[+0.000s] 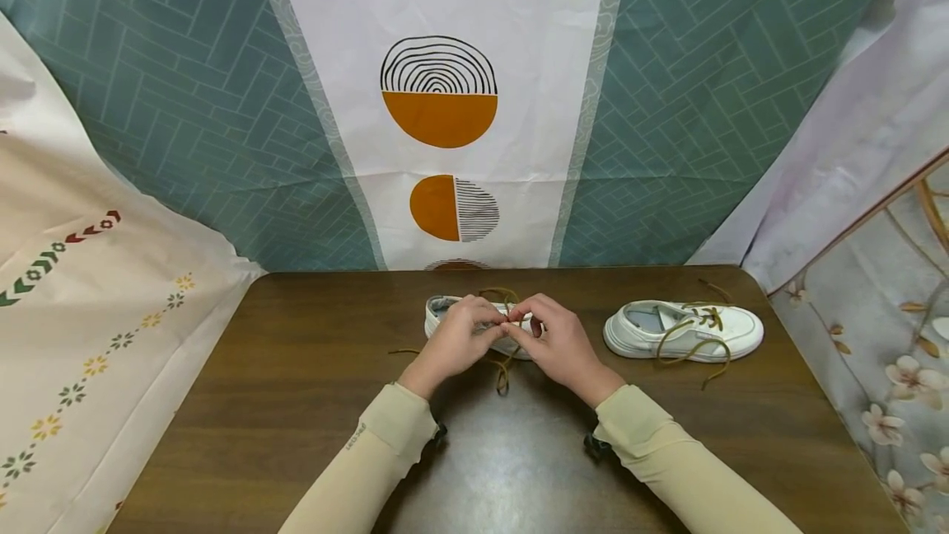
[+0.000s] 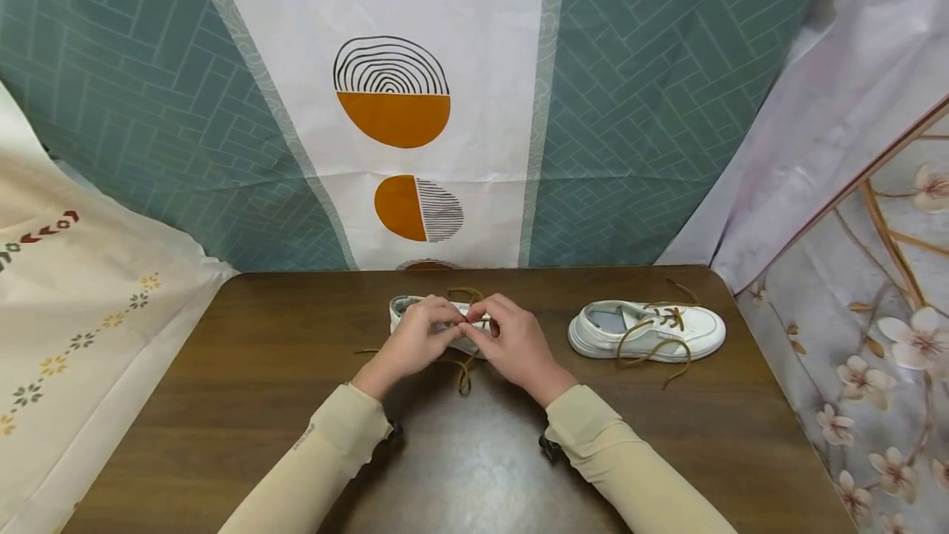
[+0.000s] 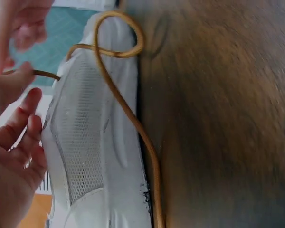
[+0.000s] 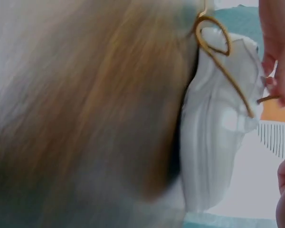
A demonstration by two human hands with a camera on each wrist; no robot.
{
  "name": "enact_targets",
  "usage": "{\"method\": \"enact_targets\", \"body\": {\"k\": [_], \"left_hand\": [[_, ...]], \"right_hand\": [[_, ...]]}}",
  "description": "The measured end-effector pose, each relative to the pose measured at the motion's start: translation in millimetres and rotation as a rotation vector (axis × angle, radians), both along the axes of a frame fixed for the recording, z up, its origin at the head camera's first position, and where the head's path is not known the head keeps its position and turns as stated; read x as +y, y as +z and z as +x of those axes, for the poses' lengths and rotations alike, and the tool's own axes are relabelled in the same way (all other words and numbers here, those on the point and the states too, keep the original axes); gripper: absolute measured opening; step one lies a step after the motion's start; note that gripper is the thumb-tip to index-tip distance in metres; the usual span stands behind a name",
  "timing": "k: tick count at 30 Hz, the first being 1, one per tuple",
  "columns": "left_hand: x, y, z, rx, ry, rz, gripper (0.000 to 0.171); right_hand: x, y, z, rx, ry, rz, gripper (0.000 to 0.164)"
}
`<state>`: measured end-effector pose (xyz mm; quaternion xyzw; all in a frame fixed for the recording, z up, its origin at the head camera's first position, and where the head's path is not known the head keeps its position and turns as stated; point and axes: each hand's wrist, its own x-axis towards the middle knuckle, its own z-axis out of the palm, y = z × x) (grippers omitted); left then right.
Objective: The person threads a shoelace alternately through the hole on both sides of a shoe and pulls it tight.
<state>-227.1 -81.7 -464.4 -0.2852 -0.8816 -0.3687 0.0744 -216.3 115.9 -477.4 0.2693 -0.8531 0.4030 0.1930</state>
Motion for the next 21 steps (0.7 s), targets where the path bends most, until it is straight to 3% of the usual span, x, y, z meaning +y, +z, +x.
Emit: {"method": "enact_targets", "body": {"k": [5, 7, 8, 9, 12, 13, 15, 16, 18, 21], "left_hand": [[-5.3, 12.4, 0.9, -0.283, 0.007, 0.525, 0.019], [-7.4, 20.1, 1.2, -0.322, 0.049, 0.602, 0.021], [-8.3, 24.2, 2.2, -0.316, 0.085, 0.558, 0.02], [-9.1, 28.1, 3.6, -0.298, 0.133, 0.454, 0.019], [-10.0, 37.2, 9.3, -0.181, 0.254, -0.068, 0.016], [-10.1, 40.1, 12.2, -0.134, 0.265, -0.233, 0.018], [-11.3, 43.8, 16.2, -0.08, 0.25, -0.452, 0.022], [-12.4, 45.6, 18.2, -0.087, 0.233, -0.496, 0.025], [-15.7, 48.8, 20.6, -0.13, 0.201, -0.5, 0.028], [-23.0, 53.7, 21.2, -0.224, 0.15, -0.352, 0.023]], "right_hand": [[5.9, -8.6, -5.1, -0.167, -0.213, 0.15, 0.06], [7.6, -11.2, -7.8, -0.25, -0.259, 0.214, 0.072], [8.5, -12.3, -9.1, -0.278, -0.268, 0.245, 0.075], [8.9, -12.7, -10.2, -0.304, -0.271, 0.268, 0.075], [11.8, -13.2, -13.0, -0.324, -0.246, 0.306, 0.071], [12.7, -13.0, -13.6, -0.324, -0.236, 0.311, 0.068], [14.2, -12.6, -14.5, -0.323, -0.221, 0.32, 0.063], [14.9, -12.4, -14.9, -0.32, -0.214, 0.324, 0.062], [15.8, -12.1, -15.4, -0.319, -0.204, 0.333, 0.061], [17.0, -11.8, -15.6, -0.316, -0.195, 0.338, 0.061]]}}
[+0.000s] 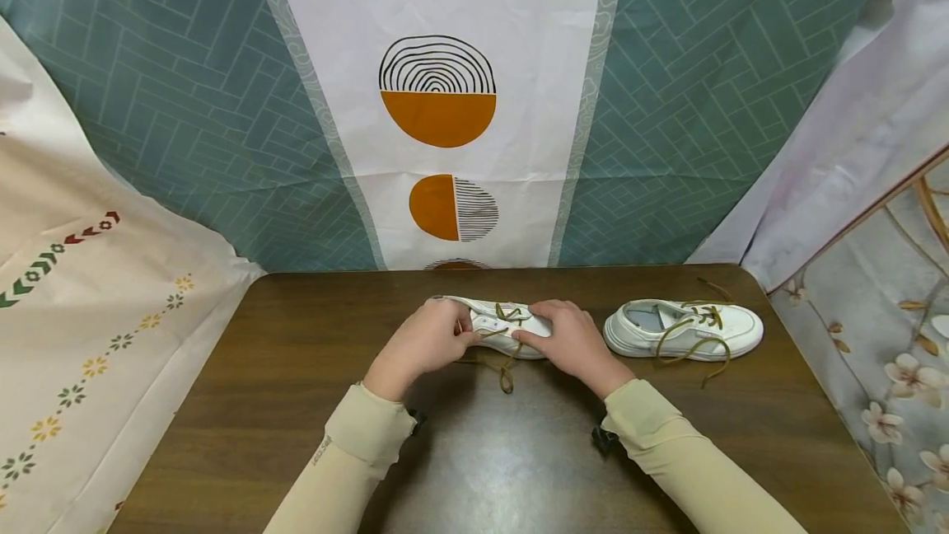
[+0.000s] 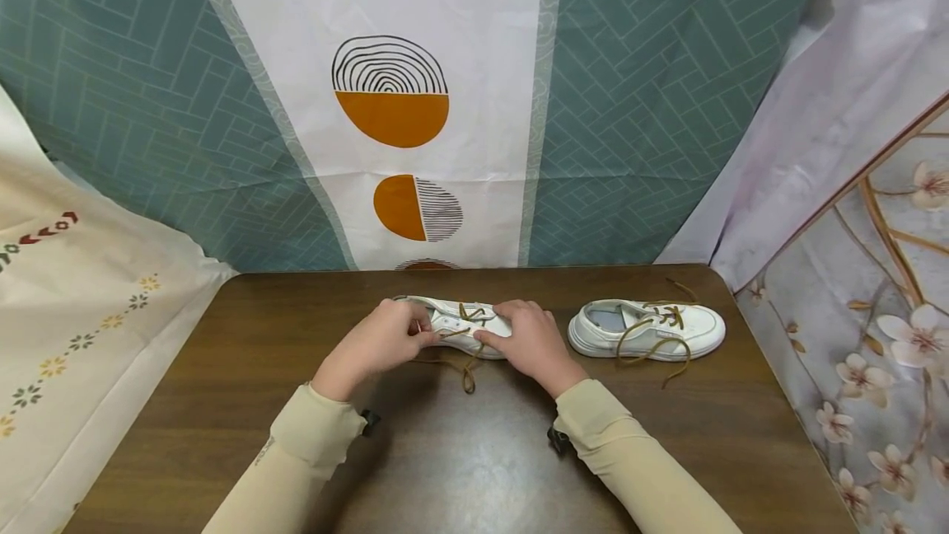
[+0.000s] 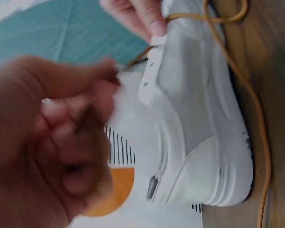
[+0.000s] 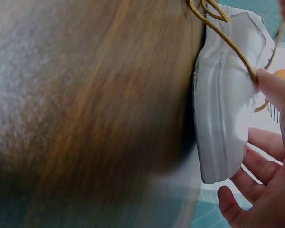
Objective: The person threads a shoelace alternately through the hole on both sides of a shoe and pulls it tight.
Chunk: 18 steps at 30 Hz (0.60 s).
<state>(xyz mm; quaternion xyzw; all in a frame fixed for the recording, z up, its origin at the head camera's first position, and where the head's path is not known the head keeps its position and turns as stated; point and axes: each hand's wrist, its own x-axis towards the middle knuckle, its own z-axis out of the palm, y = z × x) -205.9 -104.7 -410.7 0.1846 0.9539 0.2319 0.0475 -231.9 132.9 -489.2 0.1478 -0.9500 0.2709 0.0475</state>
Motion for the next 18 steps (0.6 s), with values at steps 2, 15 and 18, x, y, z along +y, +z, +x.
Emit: {"method": "enact_targets", "body": {"k": [2, 15, 18], "left_hand": [[-5.7, 3.9, -0.8, -0.01, -0.014, 0.158, 0.018], [-13.5, 37.3, 5.5, 0.46, 0.087, 1.086, 0.009], [-16.1, 33.3, 2.1, 0.522, 0.165, 1.115, 0.013]], "right_hand": [[0.1, -0.2, -0.3, 0.003, 0.003, -0.002, 0.062], [3.2, -6.2, -0.4, 0.001, -0.003, -0.033, 0.064], [2.6, -6.6, -1.0, 0.005, 0.005, -0.041, 0.065]]}}
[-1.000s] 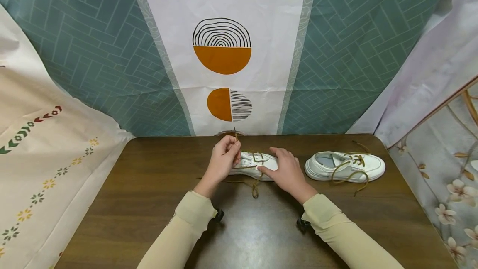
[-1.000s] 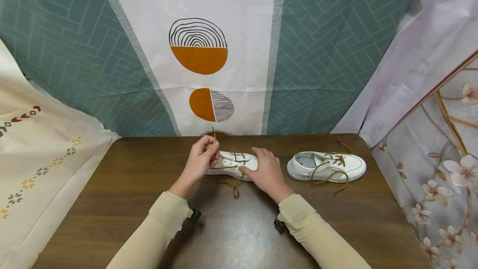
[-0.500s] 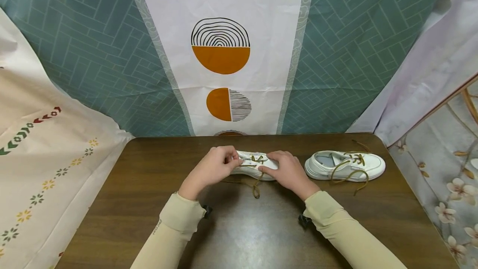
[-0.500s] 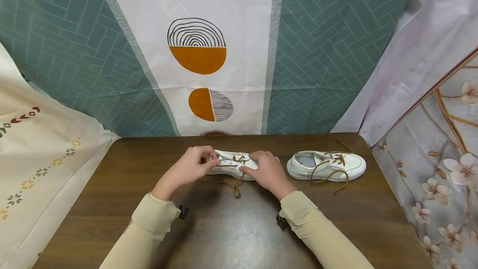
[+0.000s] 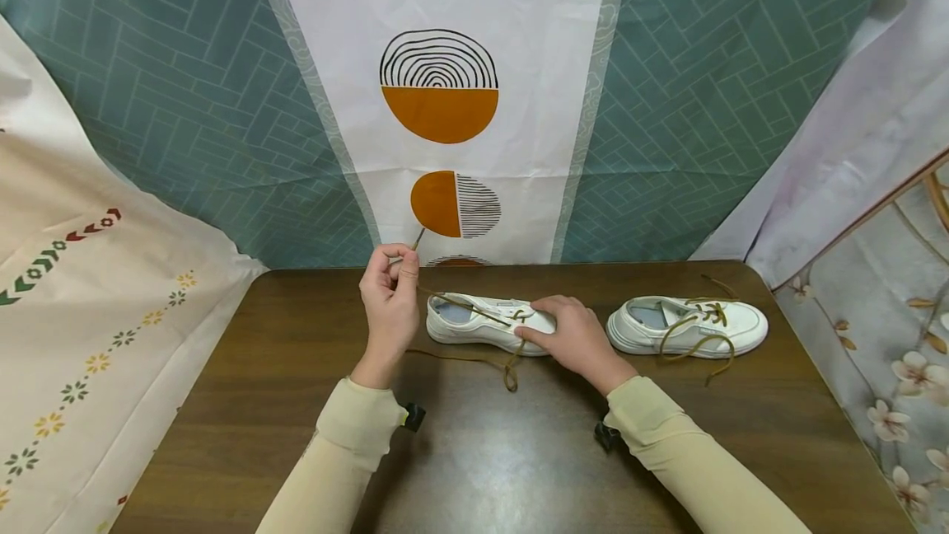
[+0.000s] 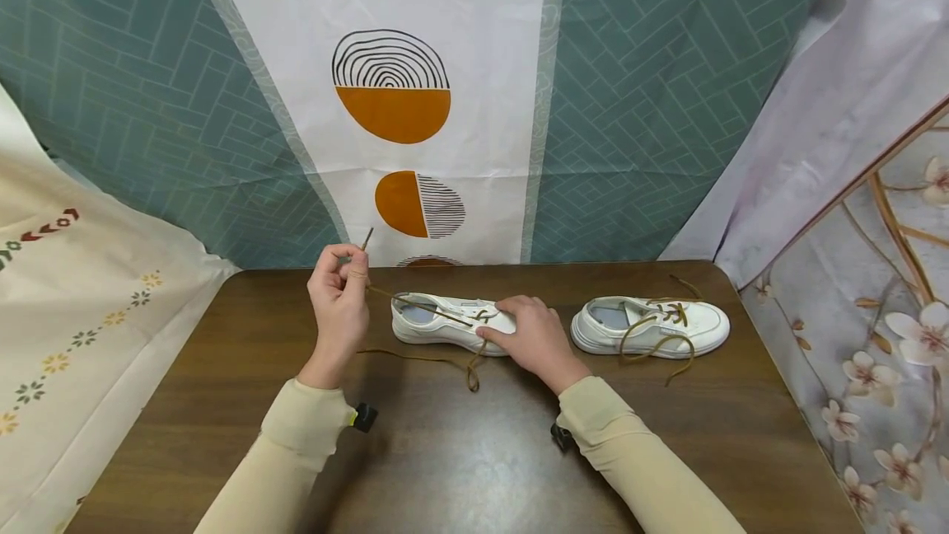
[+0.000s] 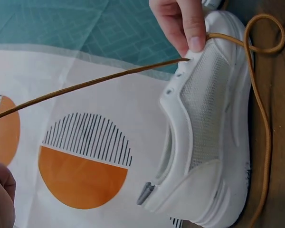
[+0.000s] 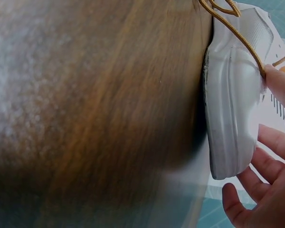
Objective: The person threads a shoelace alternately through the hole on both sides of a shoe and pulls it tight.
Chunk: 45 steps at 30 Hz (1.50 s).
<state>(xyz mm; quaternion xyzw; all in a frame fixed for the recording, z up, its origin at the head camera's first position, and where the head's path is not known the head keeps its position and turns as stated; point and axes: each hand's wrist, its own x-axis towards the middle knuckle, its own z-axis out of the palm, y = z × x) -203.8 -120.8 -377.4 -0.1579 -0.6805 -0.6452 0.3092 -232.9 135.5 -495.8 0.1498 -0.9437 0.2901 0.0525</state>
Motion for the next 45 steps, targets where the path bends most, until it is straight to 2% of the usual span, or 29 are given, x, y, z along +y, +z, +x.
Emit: {"method": "enact_targets", "body": {"k": [3, 6, 13, 17, 20, 23, 25, 27, 29, 31, 34, 37, 41, 43, 45], "left_hand": [[-3.2, -9.5, -7.0, -0.01, 0.061, 0.029, 0.015], [-5.3, -17.8, -12.8, -0.005, 0.096, 0.046, 0.017], [-6.7, -21.9, -14.6, 0.003, 0.114, 0.041, 0.02], [-9.2, -23.7, -15.7, -0.059, 0.149, 0.0, 0.023], [-12.6, -28.2, -16.6, -0.198, 0.241, -0.126, 0.025], [-16.1, -35.9, -16.5, -0.411, 0.353, -0.341, 0.025], [-17.9, -41.4, -16.3, -0.532, 0.388, -0.476, 0.026], [-18.6, -45.6, -16.3, -0.607, 0.398, -0.554, 0.026], [-19.3, -48.6, -17.1, -0.623, 0.399, -0.584, 0.025], [-20.4, -50.5, -17.9, -0.616, 0.402, -0.592, 0.024], [-23.6, -51.9, -18.7, -0.611, 0.421, -0.613, 0.023], [-29.3, -52.9, -18.6, -0.641, 0.451, -0.658, 0.023], [-37.6, -54.5, -17.0, -0.755, 0.492, -0.786, 0.026], [-41.1, -55.4, -16.0, -0.829, 0.492, -0.869, 0.03], [-45.3, -56.1, -14.8, -0.899, 0.47, -0.958, 0.033]], "right_hand": [[-0.5, 0.7, -0.4, -0.004, -0.003, 0.003, 0.065], [-0.6, 1.4, -0.1, -0.011, -0.004, 0.004, 0.065], [-0.5, 1.1, -0.8, -0.018, 0.0, 0.006, 0.064], [-0.6, 1.9, 0.0, -0.013, 0.004, 0.01, 0.064], [-2.7, 2.2, 4.1, 0.06, 0.002, 0.009, 0.06], [-10.1, 4.5, 13.3, 0.21, 0.029, -0.05, 0.045], [-18.1, 7.4, 20.8, 0.308, 0.1, -0.079, 0.031], [-27.8, 10.6, 28.0, 0.358, 0.203, -0.048, 0.018], [-37.2, 12.5, 34.0, 0.354, 0.306, 0.042, 0.015], [-45.2, 12.7, 38.6, 0.322, 0.365, 0.169, 0.018], [-52.8, 9.4, 43.9, 0.285, 0.379, 0.348, 0.024], [-55.2, 4.9, 47.3, 0.295, 0.369, 0.454, 0.017], [-52.2, 5.7, 50.3, 0.291, 0.415, 0.452, 0.01], [-48.8, 11.4, 50.6, 0.222, 0.445, 0.386, 0.01], [-43.7, 22.1, 48.9, 0.114, 0.447, 0.271, 0.009]]}}
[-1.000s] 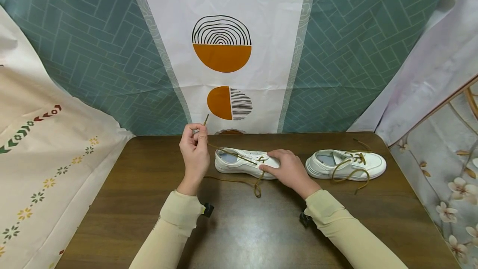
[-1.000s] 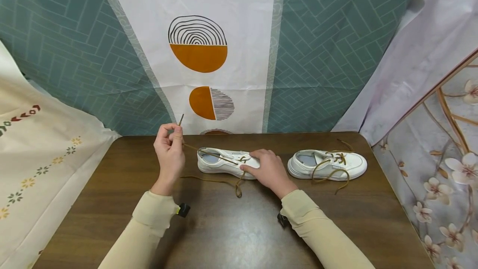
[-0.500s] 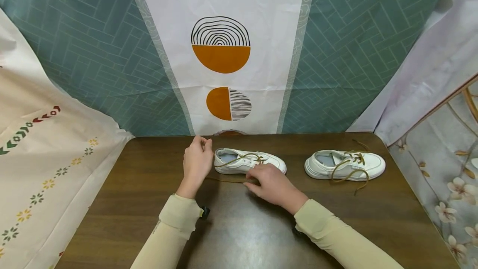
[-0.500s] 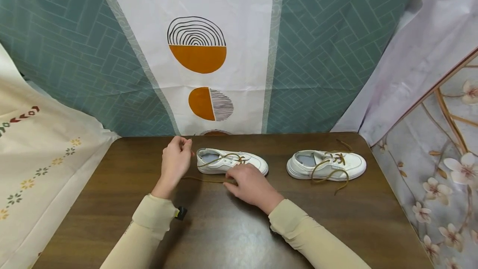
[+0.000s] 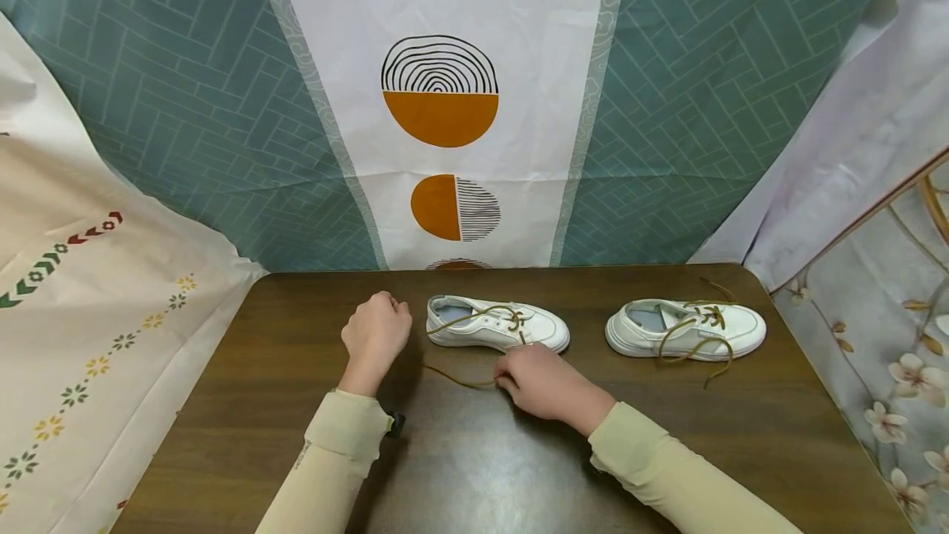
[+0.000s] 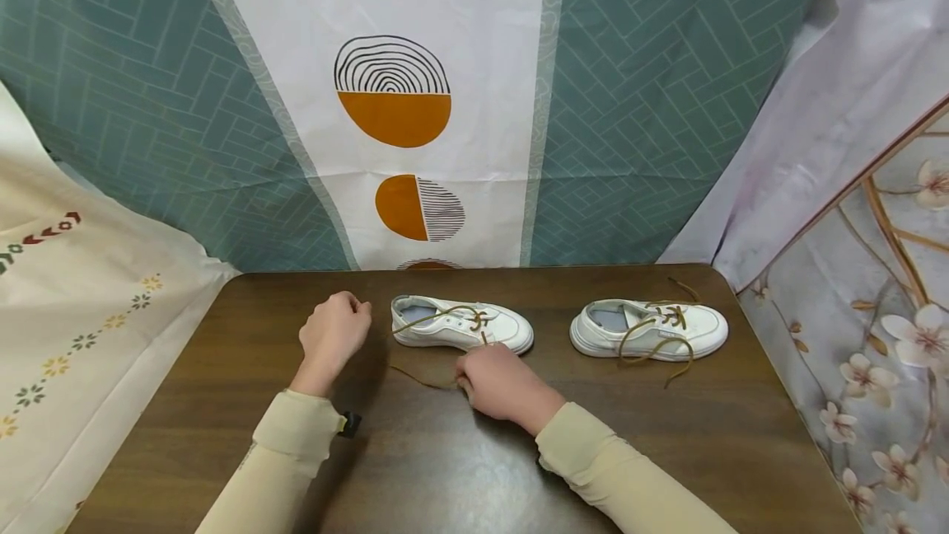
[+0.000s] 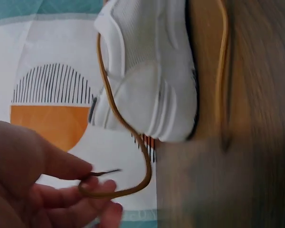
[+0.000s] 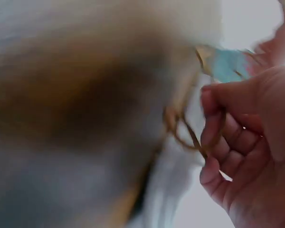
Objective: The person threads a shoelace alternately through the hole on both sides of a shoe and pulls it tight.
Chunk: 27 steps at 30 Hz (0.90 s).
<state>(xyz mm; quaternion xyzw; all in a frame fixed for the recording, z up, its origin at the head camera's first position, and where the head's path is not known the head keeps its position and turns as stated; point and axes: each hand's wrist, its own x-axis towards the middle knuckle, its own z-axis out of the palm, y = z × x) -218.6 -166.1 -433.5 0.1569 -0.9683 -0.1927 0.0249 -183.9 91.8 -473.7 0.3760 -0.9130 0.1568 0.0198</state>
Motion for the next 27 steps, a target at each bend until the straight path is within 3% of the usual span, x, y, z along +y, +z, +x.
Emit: {"method": "enact_targets", "body": {"k": [2, 5, 10, 14, 16, 20, 24, 27], "left_hand": [[-4.6, -1.3, 1.1, -0.095, -0.019, -0.043, 0.032], [-12.8, -3.5, 3.3, -0.227, -0.051, -0.085, 0.025], [-24.6, -8.7, 7.8, -0.347, -0.082, -0.123, 0.021], [-31.6, -12.5, 10.7, -0.414, -0.105, -0.162, 0.033], [-34.2, -13.3, 11.9, -0.437, -0.104, -0.175, 0.032], [-36.4, -13.9, 11.2, -0.438, -0.078, -0.188, 0.023], [-31.4, -12.6, 8.3, -0.416, -0.07, -0.203, 0.023], [-22.0, -9.1, 6.7, -0.343, -0.062, -0.221, 0.025]], "right_hand": [[6.6, 14.8, -4.8, -0.143, -0.044, -0.142, 0.01], [19.2, 41.9, -17.8, -0.295, -0.14, -0.439, 0.011], [43.7, 86.7, -43.4, -0.421, -0.248, -0.957, 0.015], [61.5, 107.0, -58.7, -0.503, -0.278, -1.242, 0.015], [69.0, 112.7, -63.4, -0.51, -0.294, -1.315, 0.016], [80.4, 122.5, -67.0, -0.477, -0.31, -1.362, 0.025], [85.8, 131.4, -67.6, -0.438, -0.32, -1.356, 0.038], [86.4, 134.2, -68.6, -0.42, -0.321, -1.357, 0.04]]}}
